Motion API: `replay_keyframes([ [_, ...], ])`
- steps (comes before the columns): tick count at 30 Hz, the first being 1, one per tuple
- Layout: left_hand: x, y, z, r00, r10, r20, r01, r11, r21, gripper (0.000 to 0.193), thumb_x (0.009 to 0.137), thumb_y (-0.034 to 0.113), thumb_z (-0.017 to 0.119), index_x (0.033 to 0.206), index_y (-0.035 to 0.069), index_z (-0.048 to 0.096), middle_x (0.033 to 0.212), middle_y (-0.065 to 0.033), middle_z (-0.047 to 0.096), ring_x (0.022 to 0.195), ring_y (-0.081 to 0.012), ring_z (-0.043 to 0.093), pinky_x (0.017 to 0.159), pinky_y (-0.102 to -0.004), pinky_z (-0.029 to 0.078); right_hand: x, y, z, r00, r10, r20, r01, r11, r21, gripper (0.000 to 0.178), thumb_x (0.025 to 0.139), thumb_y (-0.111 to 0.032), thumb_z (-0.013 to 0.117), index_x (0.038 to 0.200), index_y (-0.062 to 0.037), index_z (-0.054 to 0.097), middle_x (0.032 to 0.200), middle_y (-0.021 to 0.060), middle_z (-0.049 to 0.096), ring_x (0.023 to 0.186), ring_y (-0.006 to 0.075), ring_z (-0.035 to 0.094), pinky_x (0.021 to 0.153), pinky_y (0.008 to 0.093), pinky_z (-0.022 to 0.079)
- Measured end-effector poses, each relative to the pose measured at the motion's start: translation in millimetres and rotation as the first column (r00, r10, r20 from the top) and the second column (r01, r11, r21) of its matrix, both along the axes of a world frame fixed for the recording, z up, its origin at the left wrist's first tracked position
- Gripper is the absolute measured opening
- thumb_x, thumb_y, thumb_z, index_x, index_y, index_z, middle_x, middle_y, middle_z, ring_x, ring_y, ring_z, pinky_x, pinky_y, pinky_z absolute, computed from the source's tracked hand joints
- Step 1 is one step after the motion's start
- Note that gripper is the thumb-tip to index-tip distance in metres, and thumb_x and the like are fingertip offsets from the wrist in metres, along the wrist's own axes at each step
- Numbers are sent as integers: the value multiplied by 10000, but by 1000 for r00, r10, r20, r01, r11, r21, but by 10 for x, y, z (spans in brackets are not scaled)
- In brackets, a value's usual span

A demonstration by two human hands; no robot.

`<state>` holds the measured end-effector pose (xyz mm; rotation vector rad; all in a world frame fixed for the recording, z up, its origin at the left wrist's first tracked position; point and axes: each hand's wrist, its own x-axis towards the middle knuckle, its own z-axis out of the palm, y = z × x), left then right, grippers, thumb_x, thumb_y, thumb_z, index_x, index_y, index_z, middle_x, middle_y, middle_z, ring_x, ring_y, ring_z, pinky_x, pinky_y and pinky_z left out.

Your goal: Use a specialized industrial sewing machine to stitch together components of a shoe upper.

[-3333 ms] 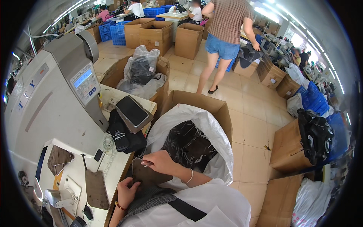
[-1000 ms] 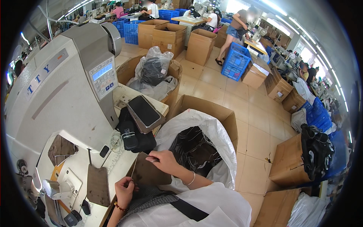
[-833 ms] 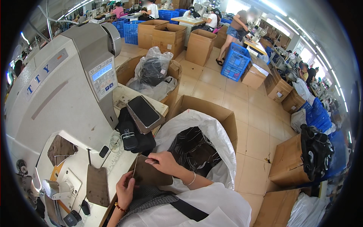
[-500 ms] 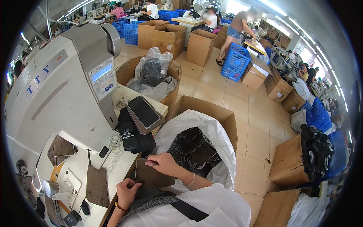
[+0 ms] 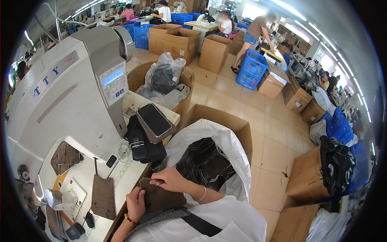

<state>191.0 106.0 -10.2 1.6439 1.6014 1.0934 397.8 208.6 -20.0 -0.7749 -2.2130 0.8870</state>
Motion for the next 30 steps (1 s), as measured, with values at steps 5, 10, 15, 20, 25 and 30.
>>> replay_keyframes([
  [5,-68,-71,66,999,-3,-50,2,1000,-11,121,928,40,733,850,-30,671,620,-154,558,547,-207,533,553,-337,436,124,11,154,993,-83,-81,88,994,60,99,847,-111,756,886,-70,674,760,124,676,678,336,672,593,402,495],
  [10,-6,-71,169,976,111,188,-119,992,33,201,850,-28,793,1041,-12,732,716,-93,686,612,-178,653,616,-297,527,150,-3,258,996,-84,-41,88,990,114,154,870,-189,779,839,-88,667,715,108,641,639,325,654,561,412,475],
  [15,46,-45,213,999,-31,23,27,985,172,205,863,-34,781,1049,-4,701,803,-142,737,670,-247,725,645,-346,572,-177,-204,127,998,60,-24,-53,971,232,174,899,-195,728,815,-107,604,686,85,628,676,323,666,592,440,482],
  [20,-76,-65,230,974,7,-229,52,967,250,10,936,1,696,946,4,694,777,-196,700,672,-370,705,597,-398,539,-215,-268,101,995,69,-68,-58,988,145,194,898,-185,738,807,-94,593,689,92,637,676,328,664,593,442,472],
  [25,-166,-47,275,965,42,-260,33,960,279,53,948,-38,653,938,-3,691,751,-171,703,642,-316,712,589,-391,537,-33,-185,267,998,37,-57,-29,990,139,204,897,-179,748,817,-69,596,739,116,676,689,342,674,599,437,485],
  [30,-97,-13,392,948,115,298,-122,992,6,157,945,-66,633,1064,1,710,709,-73,678,642,-167,657,603,-322,522,52,-150,332,997,-43,-68,49,994,97,172,908,-192,740,856,-66,635,747,146,665,689,352,675,598,440,493],
])
